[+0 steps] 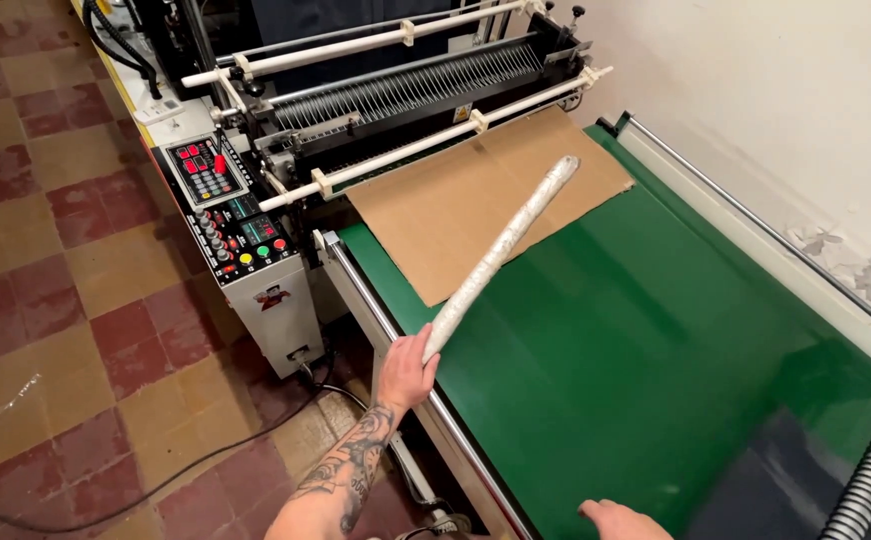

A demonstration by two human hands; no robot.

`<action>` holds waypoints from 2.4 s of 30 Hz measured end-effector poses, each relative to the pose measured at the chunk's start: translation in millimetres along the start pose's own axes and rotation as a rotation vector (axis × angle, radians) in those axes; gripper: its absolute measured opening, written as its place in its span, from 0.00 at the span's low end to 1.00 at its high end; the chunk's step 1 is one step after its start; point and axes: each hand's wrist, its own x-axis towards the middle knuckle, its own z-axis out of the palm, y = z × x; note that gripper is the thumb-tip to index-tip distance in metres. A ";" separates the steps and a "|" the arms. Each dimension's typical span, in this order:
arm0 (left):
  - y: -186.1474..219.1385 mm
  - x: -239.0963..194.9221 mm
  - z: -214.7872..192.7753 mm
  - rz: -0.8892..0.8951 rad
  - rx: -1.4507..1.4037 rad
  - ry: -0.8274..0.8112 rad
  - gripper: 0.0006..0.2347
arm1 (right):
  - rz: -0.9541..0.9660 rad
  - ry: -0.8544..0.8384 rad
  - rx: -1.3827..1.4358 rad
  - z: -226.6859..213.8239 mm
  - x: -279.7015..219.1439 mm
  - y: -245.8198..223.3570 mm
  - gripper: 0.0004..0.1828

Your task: Using a plastic tube to smooth and guide black plastic bags on a conveyor belt of a bag-making machine.

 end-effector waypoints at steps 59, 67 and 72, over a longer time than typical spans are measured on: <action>-3.3 15.9 -14.0 0.074 0.121 -0.185 0.24 | 0.040 0.067 0.030 4.2 -16.2 -9.0 0.21; 1.0 24.8 -12.9 0.025 0.184 -0.326 0.23 | 0.028 0.066 0.027 1.3 -21.6 -9.2 0.26; 1.1 22.5 -10.2 0.018 0.201 -0.302 0.23 | 0.017 0.070 0.044 2.1 -20.4 -6.6 0.27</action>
